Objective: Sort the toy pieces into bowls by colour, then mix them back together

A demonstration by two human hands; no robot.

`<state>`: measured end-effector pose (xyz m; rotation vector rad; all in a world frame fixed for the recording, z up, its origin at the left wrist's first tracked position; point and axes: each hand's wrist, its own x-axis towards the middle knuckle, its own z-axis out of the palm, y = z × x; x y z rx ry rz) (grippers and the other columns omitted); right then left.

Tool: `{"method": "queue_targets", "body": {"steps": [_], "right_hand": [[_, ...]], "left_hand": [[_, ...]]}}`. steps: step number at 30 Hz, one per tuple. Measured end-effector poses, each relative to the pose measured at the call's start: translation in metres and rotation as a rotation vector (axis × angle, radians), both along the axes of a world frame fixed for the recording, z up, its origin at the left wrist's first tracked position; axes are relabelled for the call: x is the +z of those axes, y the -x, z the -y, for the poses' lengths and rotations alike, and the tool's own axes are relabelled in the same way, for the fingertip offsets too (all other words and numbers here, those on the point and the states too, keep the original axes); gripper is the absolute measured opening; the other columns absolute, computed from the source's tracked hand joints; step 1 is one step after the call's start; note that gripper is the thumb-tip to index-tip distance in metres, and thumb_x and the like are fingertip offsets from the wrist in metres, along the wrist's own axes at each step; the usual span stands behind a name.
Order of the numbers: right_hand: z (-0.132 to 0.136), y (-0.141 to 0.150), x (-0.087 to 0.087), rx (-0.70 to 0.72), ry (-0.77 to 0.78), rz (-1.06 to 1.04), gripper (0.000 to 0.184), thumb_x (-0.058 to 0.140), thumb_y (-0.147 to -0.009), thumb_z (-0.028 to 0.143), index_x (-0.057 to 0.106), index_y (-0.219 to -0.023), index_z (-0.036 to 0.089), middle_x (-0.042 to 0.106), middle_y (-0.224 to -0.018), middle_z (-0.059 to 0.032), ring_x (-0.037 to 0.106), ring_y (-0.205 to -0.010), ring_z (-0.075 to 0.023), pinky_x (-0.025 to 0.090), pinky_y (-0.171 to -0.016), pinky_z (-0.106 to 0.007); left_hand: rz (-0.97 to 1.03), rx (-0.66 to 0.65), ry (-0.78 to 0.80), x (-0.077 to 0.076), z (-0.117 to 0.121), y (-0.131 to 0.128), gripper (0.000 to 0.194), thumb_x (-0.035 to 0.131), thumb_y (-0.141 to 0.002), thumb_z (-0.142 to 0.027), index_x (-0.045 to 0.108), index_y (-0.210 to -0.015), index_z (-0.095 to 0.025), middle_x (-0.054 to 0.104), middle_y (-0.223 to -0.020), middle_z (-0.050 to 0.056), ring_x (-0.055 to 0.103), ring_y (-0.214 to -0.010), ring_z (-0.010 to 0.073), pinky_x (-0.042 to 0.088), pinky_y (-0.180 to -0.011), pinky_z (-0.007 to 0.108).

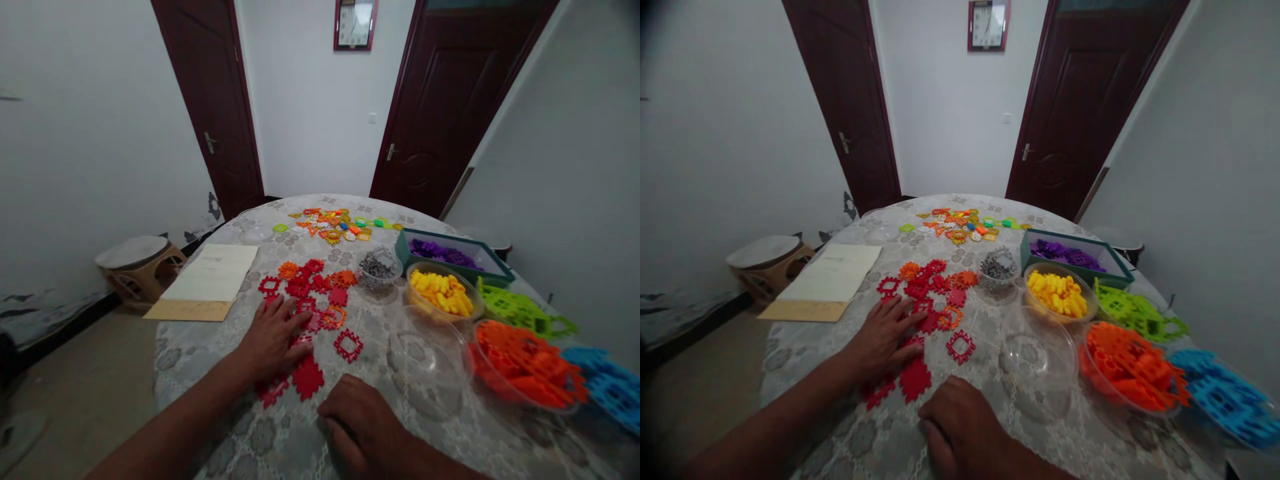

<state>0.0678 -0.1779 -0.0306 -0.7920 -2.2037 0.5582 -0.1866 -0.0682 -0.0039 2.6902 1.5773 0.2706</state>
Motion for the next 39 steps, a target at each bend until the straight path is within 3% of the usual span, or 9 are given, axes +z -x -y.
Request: {"method": "queue_targets", "body": {"steps": [6, 12, 19, 26, 29, 33, 36, 39], "right_hand": [[-0.005, 0.004, -0.006, -0.01, -0.052, -0.006, 0.015, 0.056, -0.09, 0.015, 0.061, -0.102, 0.022, 0.071, -0.088, -0.0037, 0.061, -0.079, -0.0178, 0.049, -0.074, -0.032], [-0.014, 0.008, -0.029, 0.002, -0.103, 0.026, 0.013, 0.055, -0.089, 0.021, 0.061, -0.101, 0.023, 0.074, -0.089, -0.0036, 0.065, -0.08, -0.0184, 0.049, -0.075, -0.032], [-0.015, 0.013, -0.038, 0.006, -0.04, 0.128, 0.009, 0.055, -0.096, 0.025, 0.064, -0.097, 0.024, 0.074, -0.089, -0.0032, 0.065, -0.082, -0.0185, 0.049, -0.079, -0.033], [-0.008, 0.014, -0.01, -0.039, 0.019, 0.085, 0.018, 0.054, -0.095, 0.019, 0.065, -0.109, 0.022, 0.073, -0.096, -0.0072, 0.065, -0.087, -0.021, 0.051, -0.081, -0.036], [-0.007, 0.013, 0.005, -0.009, 0.011, 0.054, 0.028, 0.053, -0.093, 0.013, 0.065, -0.117, 0.021, 0.076, -0.109, -0.0089, 0.066, -0.095, -0.0215, 0.052, -0.088, -0.038], [-0.008, 0.017, 0.007, 0.024, -0.022, 0.115, 0.033, 0.059, -0.089, 0.012, 0.066, -0.119, 0.022, 0.077, -0.119, -0.0078, 0.065, -0.104, -0.0244, 0.053, -0.092, -0.042], [-0.008, 0.023, -0.004, 0.046, -0.062, 0.195, 0.036, 0.067, -0.09, 0.025, 0.066, -0.126, 0.026, 0.074, -0.133, -0.0066, 0.06, -0.124, -0.0308, 0.048, -0.107, -0.051], [-0.006, 0.025, -0.011, 0.061, -0.086, 0.256, 0.044, 0.07, -0.092, 0.04, 0.064, -0.133, 0.027, 0.065, -0.149, -0.0064, 0.046, -0.146, -0.0353, 0.03, -0.125, -0.061]], "left_hand": [[-0.001, 0.021, -0.128, 0.011, -0.044, -0.017, 0.057, 0.053, -0.102, -0.055, 0.055, -0.155, -0.035, 0.05, -0.163, 0.011, 0.041, -0.152, 0.0374, 0.032, -0.123, 0.062], [-0.06, 0.091, -0.03, -0.003, -0.093, -0.021, 0.056, 0.05, -0.102, -0.055, 0.055, -0.155, -0.038, 0.048, -0.165, 0.013, 0.046, -0.147, 0.0427, 0.037, -0.114, 0.068], [0.0, 0.102, -0.142, -0.011, -0.092, -0.008, 0.052, 0.048, -0.103, -0.057, 0.063, -0.145, -0.03, 0.053, -0.157, 0.019, 0.05, -0.14, 0.0419, 0.039, -0.111, 0.067], [0.079, 0.106, -0.145, -0.011, -0.103, -0.015, 0.055, 0.05, -0.104, -0.05, 0.057, -0.151, -0.023, 0.051, -0.158, 0.021, 0.043, -0.148, 0.0412, 0.035, -0.118, 0.068], [0.155, 0.049, -0.169, 0.0, -0.086, 0.002, 0.055, 0.047, -0.106, -0.046, 0.054, -0.153, -0.019, 0.048, -0.161, 0.021, 0.041, -0.151, 0.0374, 0.035, -0.122, 0.063], [0.132, -0.164, -0.075, 0.013, -0.014, 0.034, 0.059, 0.054, -0.102, -0.052, 0.048, -0.159, -0.035, 0.045, -0.168, 0.01, 0.045, -0.151, 0.0332, 0.044, -0.12, 0.056], [0.049, -0.252, -0.106, 0.004, 0.048, 0.05, 0.089, 0.069, -0.089, -0.064, 0.032, -0.168, -0.044, 0.038, -0.173, 0.006, 0.038, -0.156, 0.04, 0.043, -0.119, 0.064], [0.011, -0.245, -0.152, -0.018, 0.079, 0.054, 0.099, 0.069, -0.084, -0.071, 0.027, -0.169, -0.043, 0.039, -0.172, 0.008, 0.037, -0.156, 0.042, 0.046, -0.115, 0.065]]}}
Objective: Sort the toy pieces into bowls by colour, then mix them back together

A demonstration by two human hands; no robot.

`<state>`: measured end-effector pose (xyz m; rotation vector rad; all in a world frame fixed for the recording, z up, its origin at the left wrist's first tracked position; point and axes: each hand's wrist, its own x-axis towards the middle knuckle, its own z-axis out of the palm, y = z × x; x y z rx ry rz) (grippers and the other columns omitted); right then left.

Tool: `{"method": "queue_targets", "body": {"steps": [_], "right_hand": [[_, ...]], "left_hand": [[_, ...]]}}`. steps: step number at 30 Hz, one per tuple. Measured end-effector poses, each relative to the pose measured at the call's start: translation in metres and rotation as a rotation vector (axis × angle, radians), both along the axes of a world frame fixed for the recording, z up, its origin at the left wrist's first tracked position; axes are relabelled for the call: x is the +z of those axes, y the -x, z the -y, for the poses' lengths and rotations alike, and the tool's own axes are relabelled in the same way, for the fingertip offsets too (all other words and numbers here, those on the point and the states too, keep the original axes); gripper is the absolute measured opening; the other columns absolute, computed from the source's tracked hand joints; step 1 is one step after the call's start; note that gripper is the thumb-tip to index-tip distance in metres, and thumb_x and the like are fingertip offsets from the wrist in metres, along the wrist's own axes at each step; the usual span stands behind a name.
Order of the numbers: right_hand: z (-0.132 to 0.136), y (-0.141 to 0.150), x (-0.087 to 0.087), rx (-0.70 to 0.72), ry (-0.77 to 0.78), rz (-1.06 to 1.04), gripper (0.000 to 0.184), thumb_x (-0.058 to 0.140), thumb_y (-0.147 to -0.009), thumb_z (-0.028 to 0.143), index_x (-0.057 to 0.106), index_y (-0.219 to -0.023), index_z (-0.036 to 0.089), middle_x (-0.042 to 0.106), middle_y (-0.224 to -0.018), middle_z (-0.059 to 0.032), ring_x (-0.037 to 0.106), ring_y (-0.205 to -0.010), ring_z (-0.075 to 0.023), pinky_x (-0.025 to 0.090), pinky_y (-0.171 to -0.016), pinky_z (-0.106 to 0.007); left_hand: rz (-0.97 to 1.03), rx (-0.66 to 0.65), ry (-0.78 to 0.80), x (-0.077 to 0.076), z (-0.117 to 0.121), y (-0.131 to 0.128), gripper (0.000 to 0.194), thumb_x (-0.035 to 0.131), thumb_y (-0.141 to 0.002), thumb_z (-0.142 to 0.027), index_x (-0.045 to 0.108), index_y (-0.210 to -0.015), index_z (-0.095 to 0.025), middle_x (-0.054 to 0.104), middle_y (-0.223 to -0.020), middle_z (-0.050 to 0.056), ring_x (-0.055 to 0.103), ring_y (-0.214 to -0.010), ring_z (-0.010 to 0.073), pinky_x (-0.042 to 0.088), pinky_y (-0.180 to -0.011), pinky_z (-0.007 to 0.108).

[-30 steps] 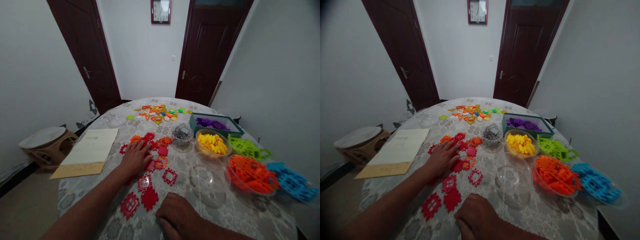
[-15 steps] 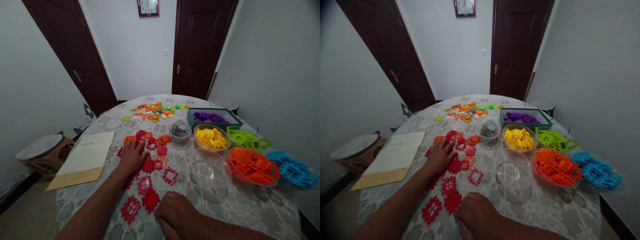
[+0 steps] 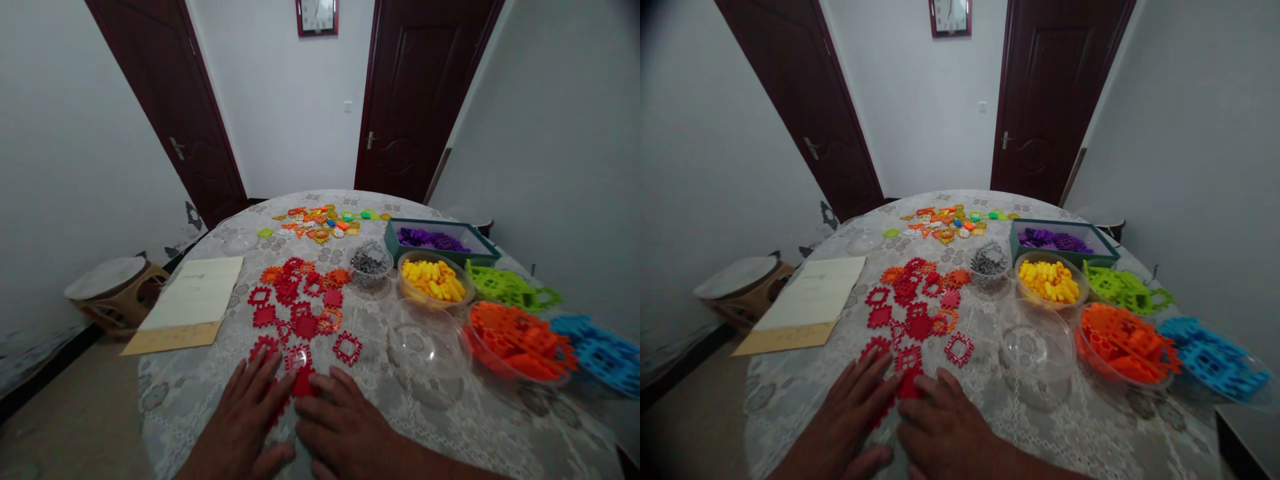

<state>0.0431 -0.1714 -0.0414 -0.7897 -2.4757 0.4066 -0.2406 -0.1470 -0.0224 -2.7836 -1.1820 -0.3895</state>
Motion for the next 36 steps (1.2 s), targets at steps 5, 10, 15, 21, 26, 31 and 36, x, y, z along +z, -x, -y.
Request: {"method": "queue_targets", "body": {"steps": [5, 10, 15, 21, 26, 31, 36], "right_hand": [[0.004, -0.003, 0.005, -0.154, 0.081, 0.036, 0.045, 0.069, -0.093, 0.035, 0.062, -0.135, 0.021, 0.061, -0.151, -0.0106, 0.039, -0.151, -0.0335, 0.011, -0.133, -0.062], [0.004, -0.004, 0.004, -0.272, 0.041, -0.008, 0.036, 0.065, -0.095, 0.028, 0.062, -0.13, 0.022, 0.059, -0.151, -0.0101, 0.036, -0.153, -0.0323, 0.013, -0.132, -0.061], [0.002, -0.002, 0.003, -0.199, -0.058, -0.078, 0.028, 0.064, -0.091, 0.023, 0.066, -0.118, 0.017, 0.066, -0.137, -0.0129, 0.051, -0.136, -0.0307, 0.038, -0.122, -0.05], [-0.005, 0.002, -0.003, -0.067, -0.114, -0.09, 0.012, 0.065, -0.085, 0.023, 0.065, -0.097, 0.019, 0.072, -0.103, -0.0086, 0.06, -0.098, -0.0242, 0.052, -0.089, -0.037], [-0.012, -0.002, -0.005, -0.011, -0.149, -0.032, 0.01, 0.067, -0.081, 0.024, 0.062, -0.089, 0.021, 0.071, -0.094, -0.0069, 0.06, -0.089, -0.0234, 0.052, -0.083, -0.037], [-0.013, -0.003, -0.012, 0.0, -0.095, -0.057, 0.009, 0.066, -0.082, 0.024, 0.063, -0.09, 0.02, 0.07, -0.099, -0.0092, 0.06, -0.094, -0.0258, 0.052, -0.087, -0.04], [-0.011, -0.003, -0.021, 0.022, -0.04, -0.115, 0.018, 0.066, -0.082, 0.023, 0.066, -0.1, 0.019, 0.069, -0.11, -0.0115, 0.058, -0.104, -0.0285, 0.05, -0.093, -0.043]], "left_hand": [[0.017, 0.089, -0.067, -0.028, -0.02, -0.009, 0.078, 0.066, -0.095, -0.055, 0.036, -0.166, -0.043, 0.042, -0.17, 0.007, 0.037, -0.156, 0.0394, 0.042, -0.118, 0.066], [0.035, 0.079, -0.101, -0.032, -0.05, -0.018, 0.063, 0.068, -0.095, -0.05, 0.054, -0.156, -0.039, 0.052, -0.164, 0.009, 0.044, -0.151, 0.0401, 0.038, -0.12, 0.067], [0.173, 0.037, -0.117, 0.006, -0.062, -0.05, 0.044, 0.06, -0.102, -0.041, 0.062, -0.145, -0.032, 0.061, -0.154, 0.011, 0.055, -0.143, 0.0324, 0.049, -0.116, 0.054], [0.359, -0.023, 0.0, 0.059, -0.107, -0.14, 0.035, 0.047, -0.107, -0.03, 0.063, -0.138, -0.028, 0.062, -0.148, 0.01, 0.062, -0.134, 0.0253, 0.053, -0.114, 0.046], [0.345, 0.052, 0.107, 0.063, -0.163, -0.209, 0.032, 0.052, -0.101, -0.022, 0.065, -0.131, -0.024, 0.058, -0.148, 0.013, 0.063, -0.129, 0.0271, 0.052, -0.109, 0.044], [0.333, 0.105, 0.226, 0.048, -0.185, -0.239, 0.01, 0.063, -0.095, -0.021, 0.07, -0.102, -0.02, 0.066, -0.122, 0.012, 0.068, -0.104, 0.0243, 0.054, -0.091, 0.036], [0.443, 0.155, 0.275, 0.042, -0.178, -0.242, 0.012, 0.06, -0.099, -0.028, 0.066, -0.092, -0.021, 0.065, -0.11, 0.01, 0.062, -0.098, 0.0217, 0.05, -0.09, 0.034]]}}
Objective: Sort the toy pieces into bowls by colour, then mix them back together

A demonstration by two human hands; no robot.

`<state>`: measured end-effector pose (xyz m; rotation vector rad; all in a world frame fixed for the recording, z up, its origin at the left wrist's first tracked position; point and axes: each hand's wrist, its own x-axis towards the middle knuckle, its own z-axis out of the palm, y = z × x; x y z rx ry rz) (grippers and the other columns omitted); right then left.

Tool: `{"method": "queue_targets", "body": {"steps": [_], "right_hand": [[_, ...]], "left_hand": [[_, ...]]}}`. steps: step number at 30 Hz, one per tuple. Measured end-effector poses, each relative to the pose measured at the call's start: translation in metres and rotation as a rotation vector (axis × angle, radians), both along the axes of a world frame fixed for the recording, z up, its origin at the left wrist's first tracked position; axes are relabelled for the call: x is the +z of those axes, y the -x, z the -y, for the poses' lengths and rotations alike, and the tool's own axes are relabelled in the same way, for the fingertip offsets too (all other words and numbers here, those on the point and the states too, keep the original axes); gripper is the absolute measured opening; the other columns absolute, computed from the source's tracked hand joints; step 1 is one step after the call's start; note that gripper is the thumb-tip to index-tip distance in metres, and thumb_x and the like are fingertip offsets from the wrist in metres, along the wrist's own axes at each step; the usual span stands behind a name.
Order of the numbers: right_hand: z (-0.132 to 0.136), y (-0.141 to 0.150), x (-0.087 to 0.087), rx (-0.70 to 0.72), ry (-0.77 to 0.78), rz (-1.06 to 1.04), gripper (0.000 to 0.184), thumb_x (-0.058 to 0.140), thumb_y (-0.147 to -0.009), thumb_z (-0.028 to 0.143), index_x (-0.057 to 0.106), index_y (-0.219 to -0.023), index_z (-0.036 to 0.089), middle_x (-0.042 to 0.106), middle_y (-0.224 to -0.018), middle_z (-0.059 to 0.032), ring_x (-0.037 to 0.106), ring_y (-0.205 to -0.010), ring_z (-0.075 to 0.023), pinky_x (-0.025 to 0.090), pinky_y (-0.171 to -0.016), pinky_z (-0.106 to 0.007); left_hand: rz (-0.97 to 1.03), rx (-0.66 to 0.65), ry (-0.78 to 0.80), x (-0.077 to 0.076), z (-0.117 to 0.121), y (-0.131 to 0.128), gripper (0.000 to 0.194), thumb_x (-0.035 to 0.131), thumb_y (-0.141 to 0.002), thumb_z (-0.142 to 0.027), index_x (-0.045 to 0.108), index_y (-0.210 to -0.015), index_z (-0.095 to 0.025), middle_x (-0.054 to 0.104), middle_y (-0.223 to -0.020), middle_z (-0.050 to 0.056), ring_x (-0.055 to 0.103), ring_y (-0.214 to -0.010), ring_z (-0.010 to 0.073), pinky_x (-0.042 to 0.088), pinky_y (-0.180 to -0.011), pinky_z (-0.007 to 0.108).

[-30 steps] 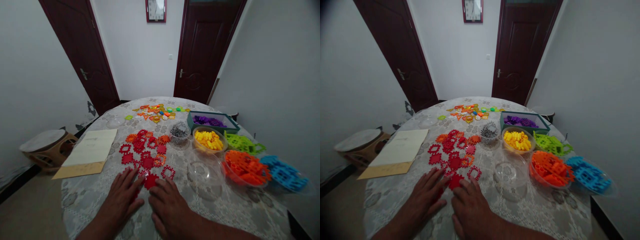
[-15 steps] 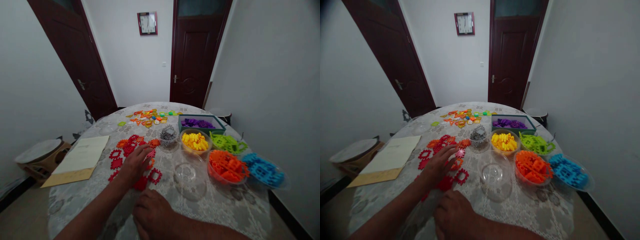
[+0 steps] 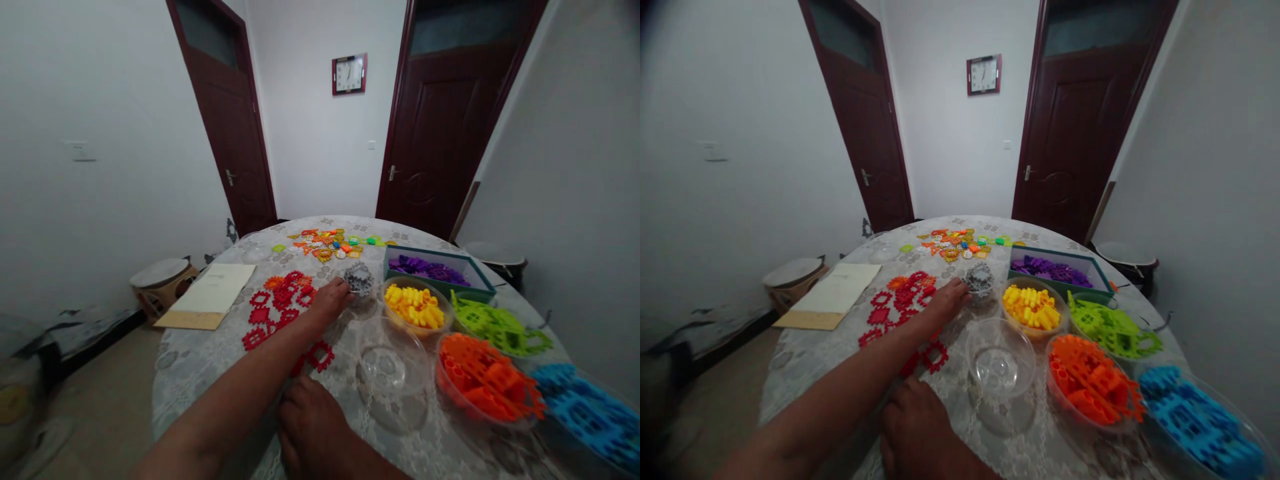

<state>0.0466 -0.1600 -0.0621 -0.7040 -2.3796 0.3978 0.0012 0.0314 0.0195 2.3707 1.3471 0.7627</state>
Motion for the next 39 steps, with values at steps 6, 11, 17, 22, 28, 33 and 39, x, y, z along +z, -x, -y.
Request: {"method": "queue_targets", "body": {"steps": [6, 11, 17, 22, 28, 33, 39], "right_hand": [[0.002, 0.0, 0.002, -0.045, -0.033, 0.071, 0.011, 0.065, -0.081, 0.018, 0.067, -0.091, 0.018, 0.069, -0.097, -0.0101, 0.057, -0.093, -0.0255, 0.05, -0.086, -0.039], [0.005, -0.003, 0.006, -0.065, -0.018, 0.089, 0.01, 0.063, -0.087, 0.017, 0.067, -0.095, 0.019, 0.069, -0.101, -0.0078, 0.057, -0.095, -0.024, 0.048, -0.087, -0.037], [0.009, -0.003, 0.013, -0.069, 0.004, 0.108, 0.009, 0.062, -0.088, 0.013, 0.068, -0.093, 0.018, 0.069, -0.096, -0.0076, 0.058, -0.095, -0.0235, 0.047, -0.09, -0.037], [0.011, -0.004, 0.017, -0.086, 0.028, 0.1, 0.011, 0.061, -0.089, 0.012, 0.069, -0.094, 0.018, 0.069, -0.098, -0.0075, 0.058, -0.095, -0.0233, 0.046, -0.089, -0.036], [0.011, -0.004, 0.015, -0.087, 0.038, 0.083, 0.01, 0.062, -0.09, 0.012, 0.068, -0.095, 0.019, 0.069, -0.098, -0.0067, 0.058, -0.096, -0.0226, 0.045, -0.09, -0.036], [0.011, -0.005, 0.017, -0.092, 0.01, 0.083, 0.009, 0.061, -0.091, 0.015, 0.068, -0.095, 0.018, 0.068, -0.098, -0.007, 0.056, -0.095, -0.0227, 0.044, -0.087, -0.036], [0.009, -0.005, 0.017, -0.089, -0.014, 0.129, 0.004, 0.062, -0.09, 0.017, 0.065, -0.09, 0.019, 0.067, -0.096, -0.0071, 0.056, -0.094, -0.023, 0.043, -0.084, -0.036]], "left_hand": [[0.31, 0.034, 0.097, 0.011, 0.027, 0.028, 0.018, 0.061, -0.098, -0.035, 0.063, -0.087, -0.022, 0.063, -0.093, 0.004, 0.059, -0.096, 0.0219, 0.047, -0.094, 0.036], [0.696, 0.137, 0.316, 0.005, 0.06, 0.074, 0.03, 0.063, -0.097, -0.049, 0.066, -0.088, -0.021, 0.065, -0.083, 0.002, 0.061, -0.079, 0.0191, 0.052, -0.076, 0.032], [1.271, 0.293, 0.619, -0.014, 0.086, 0.115, 0.022, 0.07, -0.095, -0.041, 0.064, -0.093, -0.019, 0.07, -0.087, 0.004, 0.068, -0.072, 0.0155, 0.062, -0.08, 0.036], [1.596, 0.399, 0.831, -0.019, 0.087, 0.132, 0.016, 0.058, -0.102, -0.022, 0.06, -0.086, -0.018, 0.067, -0.071, 0.004, 0.07, -0.065, 0.016, 0.065, -0.077, 0.037], [1.813, 0.404, 0.885, -0.006, 0.089, 0.142, 0.021, 0.048, -0.104, -0.015, 0.059, -0.086, -0.016, 0.067, -0.068, 0.002, 0.066, -0.055, 0.0125, 0.065, -0.066, 0.033], [1.873, 0.32, 0.884, 0.01, 0.095, 0.147, 0.023, 0.046, -0.106, -0.018, 0.06, -0.087, -0.016, 0.069, -0.071, 0.002, 0.064, -0.051, 0.0114, 0.062, -0.059, 0.03], [1.843, 0.239, 0.865, 0.025, 0.091, 0.14, 0.018, 0.051, -0.104, -0.022, 0.064, -0.092, -0.017, 0.072, -0.074, 0.002, 0.065, -0.053, 0.0126, 0.06, -0.058, 0.029]]}}
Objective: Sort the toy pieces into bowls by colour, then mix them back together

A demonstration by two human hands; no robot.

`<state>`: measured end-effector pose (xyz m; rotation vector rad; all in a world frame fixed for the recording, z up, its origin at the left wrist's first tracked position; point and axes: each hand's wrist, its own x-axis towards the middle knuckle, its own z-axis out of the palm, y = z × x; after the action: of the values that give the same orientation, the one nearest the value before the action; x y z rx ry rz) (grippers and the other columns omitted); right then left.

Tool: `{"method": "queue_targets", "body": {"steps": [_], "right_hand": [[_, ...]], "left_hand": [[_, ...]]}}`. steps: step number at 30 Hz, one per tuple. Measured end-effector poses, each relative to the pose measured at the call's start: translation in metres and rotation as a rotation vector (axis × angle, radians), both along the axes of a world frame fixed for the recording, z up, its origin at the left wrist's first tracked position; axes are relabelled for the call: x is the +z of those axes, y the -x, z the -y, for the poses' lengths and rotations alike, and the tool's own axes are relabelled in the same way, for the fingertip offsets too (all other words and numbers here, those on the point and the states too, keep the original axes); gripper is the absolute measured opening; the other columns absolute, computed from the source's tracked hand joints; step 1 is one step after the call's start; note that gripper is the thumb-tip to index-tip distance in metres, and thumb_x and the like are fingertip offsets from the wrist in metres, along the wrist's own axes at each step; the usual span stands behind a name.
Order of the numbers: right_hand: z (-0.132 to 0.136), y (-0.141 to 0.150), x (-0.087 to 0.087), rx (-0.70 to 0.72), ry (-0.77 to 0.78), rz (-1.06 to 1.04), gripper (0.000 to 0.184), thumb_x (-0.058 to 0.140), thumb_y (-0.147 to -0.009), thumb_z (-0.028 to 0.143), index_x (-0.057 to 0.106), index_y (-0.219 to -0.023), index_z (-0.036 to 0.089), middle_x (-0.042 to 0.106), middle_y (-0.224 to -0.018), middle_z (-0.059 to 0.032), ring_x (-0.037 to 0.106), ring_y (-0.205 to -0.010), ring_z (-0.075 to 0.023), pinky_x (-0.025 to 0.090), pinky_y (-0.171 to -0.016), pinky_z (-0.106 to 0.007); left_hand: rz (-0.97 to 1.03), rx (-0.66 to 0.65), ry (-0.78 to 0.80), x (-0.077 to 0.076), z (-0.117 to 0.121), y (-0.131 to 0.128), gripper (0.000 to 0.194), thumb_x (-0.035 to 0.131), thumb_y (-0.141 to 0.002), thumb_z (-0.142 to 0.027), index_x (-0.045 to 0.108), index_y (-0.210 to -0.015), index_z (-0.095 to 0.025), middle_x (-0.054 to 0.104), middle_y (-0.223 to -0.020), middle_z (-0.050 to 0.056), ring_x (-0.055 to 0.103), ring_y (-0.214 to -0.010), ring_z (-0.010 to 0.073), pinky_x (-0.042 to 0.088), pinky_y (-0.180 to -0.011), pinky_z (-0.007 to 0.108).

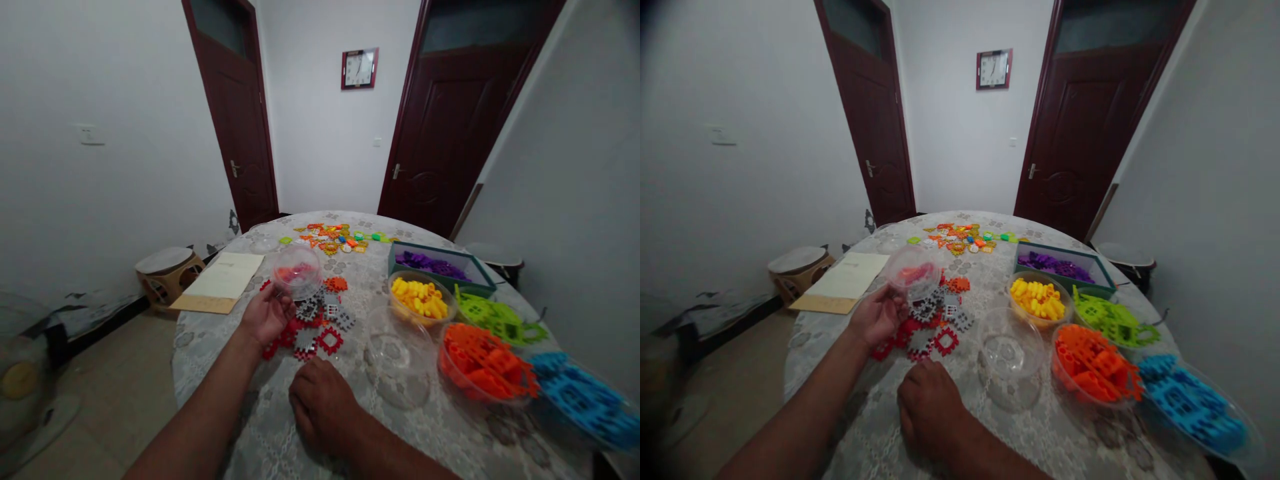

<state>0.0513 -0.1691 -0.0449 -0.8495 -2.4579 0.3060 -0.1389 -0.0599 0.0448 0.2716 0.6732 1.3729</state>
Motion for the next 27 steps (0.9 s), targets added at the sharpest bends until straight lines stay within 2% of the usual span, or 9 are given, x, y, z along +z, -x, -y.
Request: {"method": "queue_targets", "body": {"steps": [3, 7, 8, 10, 15, 19, 22, 24, 27], "right_hand": [[-0.002, 0.001, -0.002, 0.006, -0.012, 0.013, 0.003, 0.063, -0.087, 0.018, 0.064, -0.09, 0.019, 0.066, -0.096, -0.0072, 0.055, -0.092, -0.0226, 0.043, -0.083, -0.036], [-0.004, 0.001, -0.007, 0.001, -0.031, 0.016, 0.005, 0.063, -0.088, 0.022, 0.064, -0.092, 0.02, 0.067, -0.097, -0.0069, 0.055, -0.094, -0.023, 0.043, -0.083, -0.036], [-0.005, 0.001, -0.008, -0.001, -0.037, 0.019, 0.006, 0.064, -0.087, 0.023, 0.064, -0.092, 0.02, 0.067, -0.097, -0.0068, 0.055, -0.094, -0.0231, 0.043, -0.083, -0.036], [-0.006, 0.001, -0.01, 0.002, -0.049, 0.028, 0.008, 0.065, -0.085, 0.024, 0.064, -0.092, 0.02, 0.067, -0.097, -0.0067, 0.056, -0.094, -0.0234, 0.044, -0.084, -0.036], [-0.01, 0.003, -0.014, 0.02, -0.07, 0.031, 0.012, 0.066, -0.085, 0.027, 0.064, -0.093, 0.02, 0.068, -0.1, -0.0073, 0.057, -0.097, -0.0244, 0.046, -0.086, -0.038], [-0.012, 0.005, -0.013, 0.029, -0.064, 0.048, 0.014, 0.068, -0.085, 0.031, 0.064, -0.092, 0.019, 0.068, -0.097, -0.0074, 0.057, -0.096, -0.025, 0.047, -0.086, -0.038], [-0.011, 0.004, -0.01, 0.028, -0.055, 0.068, 0.015, 0.07, -0.083, 0.031, 0.064, -0.089, 0.02, 0.068, -0.096, -0.0074, 0.058, -0.095, -0.0255, 0.047, -0.085, -0.038], [-0.01, 0.003, -0.009, 0.025, -0.047, 0.054, 0.015, 0.07, -0.083, 0.03, 0.064, -0.093, 0.02, 0.069, -0.1, -0.0077, 0.059, -0.097, -0.026, 0.048, -0.086, -0.039], [-0.009, 0.002, -0.009, 0.032, -0.038, 0.033, 0.016, 0.068, -0.085, 0.029, 0.065, -0.096, 0.019, 0.069, -0.103, -0.0085, 0.058, -0.098, -0.0257, 0.048, -0.088, -0.039]], "left_hand": [[-0.189, 0.009, -0.075, 0.01, -0.014, -0.015, 0.014, 0.056, -0.101, -0.027, 0.064, -0.093, -0.018, 0.073, -0.078, 0.003, 0.068, -0.058, 0.0145, 0.061, -0.064, 0.033], [-0.969, 0.058, -0.397, 0.023, -0.043, -0.046, 0.028, 0.055, -0.098, -0.045, 0.065, -0.092, -0.019, 0.073, -0.088, 0.006, 0.07, -0.07, 0.0177, 0.06, -0.073, 0.036], [-1.119, 0.057, -0.466, 0.025, -0.052, -0.054, 0.029, 0.057, -0.096, -0.047, 0.066, -0.091, -0.02, 0.073, -0.087, 0.005, 0.07, -0.072, 0.0188, 0.059, -0.075, 0.036], [-1.282, 0.031, -0.553, 0.027, -0.07, -0.071, 0.024, 0.064, -0.091, -0.044, 0.068, -0.087, -0.021, 0.07, -0.081, 0.004, 0.068, -0.078, 0.0212, 0.056, -0.082, 0.038], [-1.447, -0.069, -0.721, 0.014, -0.115, -0.116, 0.008, 0.072, -0.083, -0.029, 0.069, -0.079, -0.023, 0.068, -0.089, 0.006, 0.063, -0.097, 0.0255, 0.048, -0.103, 0.042], [-1.467, -0.163, -0.811, -0.003, -0.136, -0.145, 0.004, 0.073, -0.081, -0.021, 0.07, -0.08, -0.024, 0.068, -0.093, 0.008, 0.065, -0.1, 0.0274, 0.046, -0.109, 0.045], [-1.422, -0.202, -0.878, -0.012, -0.135, -0.153, 0.026, 0.073, -0.08, -0.016, 0.076, -0.104, -0.026, 0.068, -0.123, 0.011, 0.065, -0.114, 0.0289, 0.047, -0.111, 0.044], [-1.404, -0.187, -0.895, -0.017, -0.129, -0.149, 0.045, 0.072, -0.081, -0.016, 0.072, -0.124, -0.029, 0.059, -0.144, 0.011, 0.061, -0.125, 0.0299, 0.047, -0.112, 0.044], [-1.5, -0.129, -0.851, -0.025, -0.119, -0.13, 0.049, 0.071, -0.085, -0.019, 0.066, -0.132, -0.03, 0.053, -0.15, 0.012, 0.058, -0.131, 0.0313, 0.044, -0.115, 0.045]]}}
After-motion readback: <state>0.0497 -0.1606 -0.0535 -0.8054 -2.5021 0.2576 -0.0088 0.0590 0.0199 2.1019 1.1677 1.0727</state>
